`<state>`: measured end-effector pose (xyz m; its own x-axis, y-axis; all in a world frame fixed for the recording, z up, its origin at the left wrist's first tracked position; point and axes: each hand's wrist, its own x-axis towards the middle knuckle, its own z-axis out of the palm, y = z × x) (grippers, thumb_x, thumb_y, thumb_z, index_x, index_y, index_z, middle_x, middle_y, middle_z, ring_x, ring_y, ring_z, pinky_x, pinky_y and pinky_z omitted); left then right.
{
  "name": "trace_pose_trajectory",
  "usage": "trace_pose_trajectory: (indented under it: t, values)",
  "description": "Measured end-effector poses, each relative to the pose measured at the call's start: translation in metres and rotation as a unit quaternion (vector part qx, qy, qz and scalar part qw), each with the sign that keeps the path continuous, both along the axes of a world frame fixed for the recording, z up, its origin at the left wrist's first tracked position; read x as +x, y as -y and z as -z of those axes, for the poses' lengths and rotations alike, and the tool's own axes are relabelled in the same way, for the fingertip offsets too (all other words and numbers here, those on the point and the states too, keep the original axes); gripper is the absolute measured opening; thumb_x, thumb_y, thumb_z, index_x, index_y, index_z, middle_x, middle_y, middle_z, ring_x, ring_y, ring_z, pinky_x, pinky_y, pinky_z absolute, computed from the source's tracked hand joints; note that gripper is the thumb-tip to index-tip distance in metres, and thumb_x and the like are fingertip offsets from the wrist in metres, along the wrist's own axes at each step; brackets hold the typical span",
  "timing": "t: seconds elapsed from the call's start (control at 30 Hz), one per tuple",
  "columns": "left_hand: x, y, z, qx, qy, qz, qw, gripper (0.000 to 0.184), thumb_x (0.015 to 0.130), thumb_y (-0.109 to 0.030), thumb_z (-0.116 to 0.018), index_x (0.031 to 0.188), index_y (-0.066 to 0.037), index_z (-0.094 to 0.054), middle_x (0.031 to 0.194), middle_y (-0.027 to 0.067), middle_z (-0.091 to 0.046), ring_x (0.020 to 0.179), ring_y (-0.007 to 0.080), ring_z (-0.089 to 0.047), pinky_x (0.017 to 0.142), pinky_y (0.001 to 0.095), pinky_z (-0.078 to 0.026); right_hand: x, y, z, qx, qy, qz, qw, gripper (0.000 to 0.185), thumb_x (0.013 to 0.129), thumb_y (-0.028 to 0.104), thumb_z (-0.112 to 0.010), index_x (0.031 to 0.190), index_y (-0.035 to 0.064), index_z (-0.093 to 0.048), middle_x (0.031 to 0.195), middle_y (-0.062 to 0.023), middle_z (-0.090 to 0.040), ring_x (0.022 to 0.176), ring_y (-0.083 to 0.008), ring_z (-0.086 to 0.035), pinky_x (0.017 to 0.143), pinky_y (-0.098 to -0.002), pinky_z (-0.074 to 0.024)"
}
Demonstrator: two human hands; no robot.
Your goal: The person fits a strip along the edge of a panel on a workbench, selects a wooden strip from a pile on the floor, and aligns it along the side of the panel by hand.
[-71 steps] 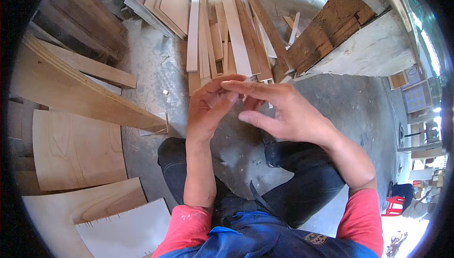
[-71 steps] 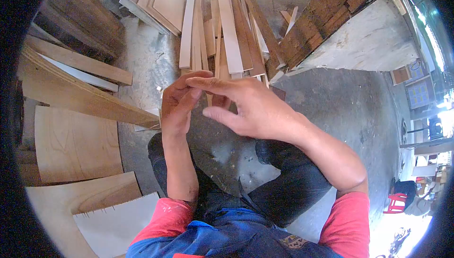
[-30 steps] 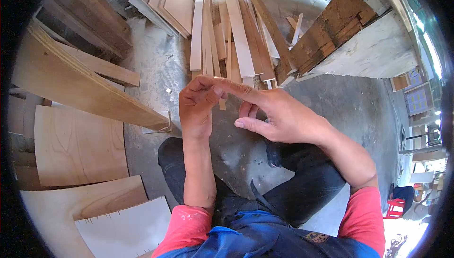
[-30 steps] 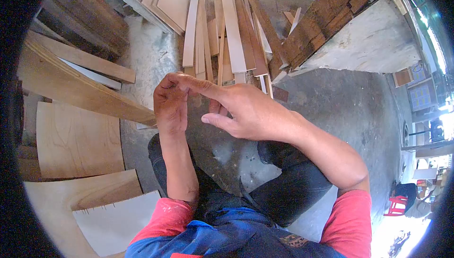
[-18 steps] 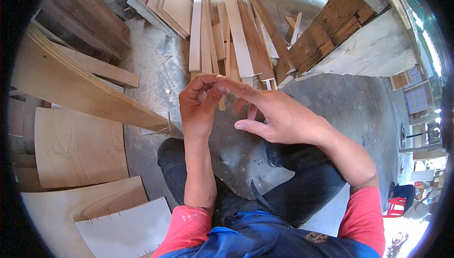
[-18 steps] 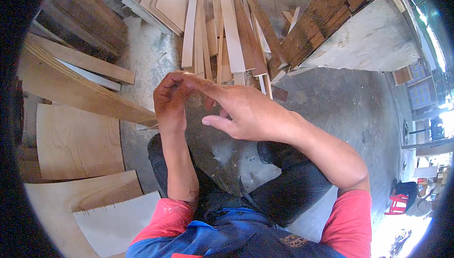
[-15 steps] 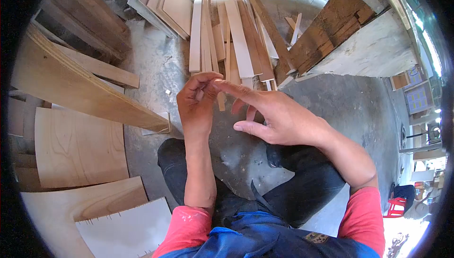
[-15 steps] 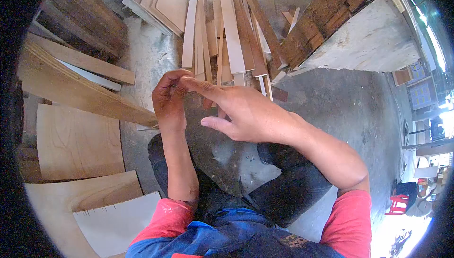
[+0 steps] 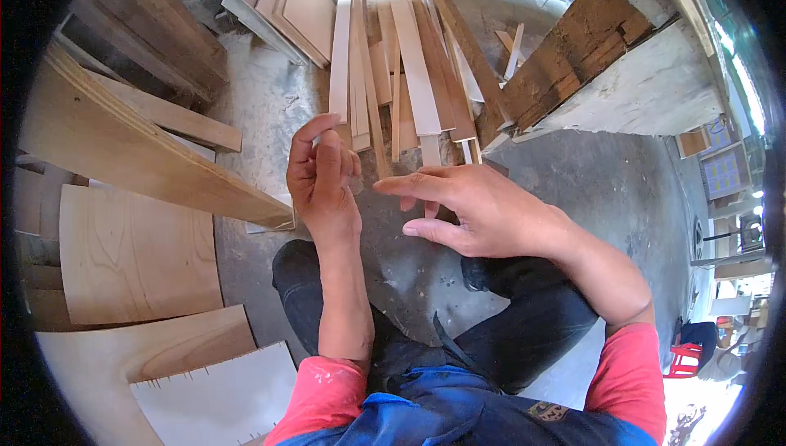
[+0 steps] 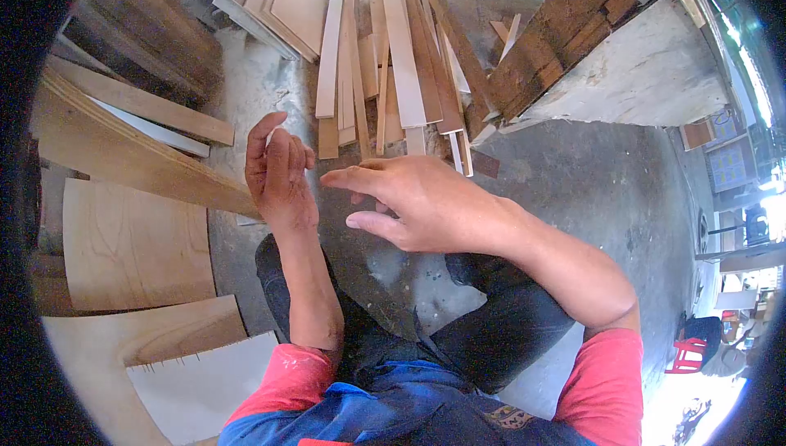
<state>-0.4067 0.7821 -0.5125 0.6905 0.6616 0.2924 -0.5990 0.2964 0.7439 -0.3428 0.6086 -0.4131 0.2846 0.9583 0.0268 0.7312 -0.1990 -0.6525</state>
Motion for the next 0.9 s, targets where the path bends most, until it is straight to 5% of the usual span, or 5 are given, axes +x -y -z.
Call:
trace_pose_trajectory:
  t: [0.23, 0.3, 0.5, 0.63, 0.9]
  values:
    - [0.008, 0.010, -0.010, 0.055, 0.006, -0.023, 0.998, 0.043, 0.095, -0.012, -0.064, 0.135, 0.001, -0.053, 0.088, 0.0010, -0.061, 0.081, 0.0118, -0.055, 0.081, 0.0285, -0.045, 0.000, 0.003, -0.007, -0.031, -0.021, 0.019, 0.999, 0.054, 0.090, 0.021, -0.068, 0.140, 0.0098, -0.049, 0.100, -0.0168, -0.069, 0.081, -0.0308, -0.070, 0.074, -0.0418, -0.0548]
    - [0.006, 0.005, -0.005, -0.001, 0.048, 0.107, 0.993, 0.044, 0.091, -0.012, -0.070, 0.131, 0.000, -0.057, 0.105, 0.0082, -0.069, 0.098, 0.0164, -0.063, 0.094, 0.0326, -0.047, 0.000, 0.003, -0.007, -0.032, -0.029, 0.031, 0.999, 0.060, 0.089, 0.020, -0.068, 0.144, 0.0112, -0.045, 0.100, -0.0165, -0.069, 0.080, -0.0303, -0.070, 0.074, -0.0417, -0.0551]
    - [0.000, 0.011, -0.006, -0.038, 0.042, 0.213, 0.975, 0.031, 0.089, -0.013, -0.072, 0.117, 0.000, -0.068, 0.116, 0.0118, -0.069, 0.101, 0.0179, -0.066, 0.097, 0.0326, -0.047, 0.001, 0.002, -0.006, 0.022, -0.012, 0.048, 0.999, 0.082, 0.089, 0.016, -0.068, 0.157, 0.0196, -0.023, 0.102, -0.0163, -0.068, 0.079, -0.0304, -0.071, 0.073, -0.0429, -0.0564]
    - [0.000, 0.016, -0.008, -0.055, 0.041, 0.188, 0.980, 0.027, 0.087, -0.014, -0.074, 0.110, -0.001, -0.071, 0.116, 0.0110, -0.070, 0.096, 0.0158, -0.066, 0.090, 0.0306, -0.049, -0.002, 0.002, -0.009, -0.023, -0.041, 0.046, 0.998, 0.087, 0.088, 0.015, -0.068, 0.158, 0.0241, -0.017, 0.100, -0.0168, -0.067, 0.078, -0.0310, -0.071, 0.071, -0.0443, -0.0565]
    - [0.006, 0.018, 0.006, -0.051, 0.031, 0.131, 0.990, 0.015, 0.085, -0.010, -0.078, 0.097, -0.002, -0.072, 0.084, 0.0049, -0.073, 0.076, 0.0111, -0.065, 0.069, 0.0248, -0.048, -0.001, 0.001, -0.012, -0.042, -0.064, 0.052, 0.996, 0.085, 0.087, 0.011, -0.069, 0.158, 0.0193, -0.022, 0.108, -0.0163, -0.067, 0.082, -0.0274, -0.070, 0.075, -0.0393, -0.0554]
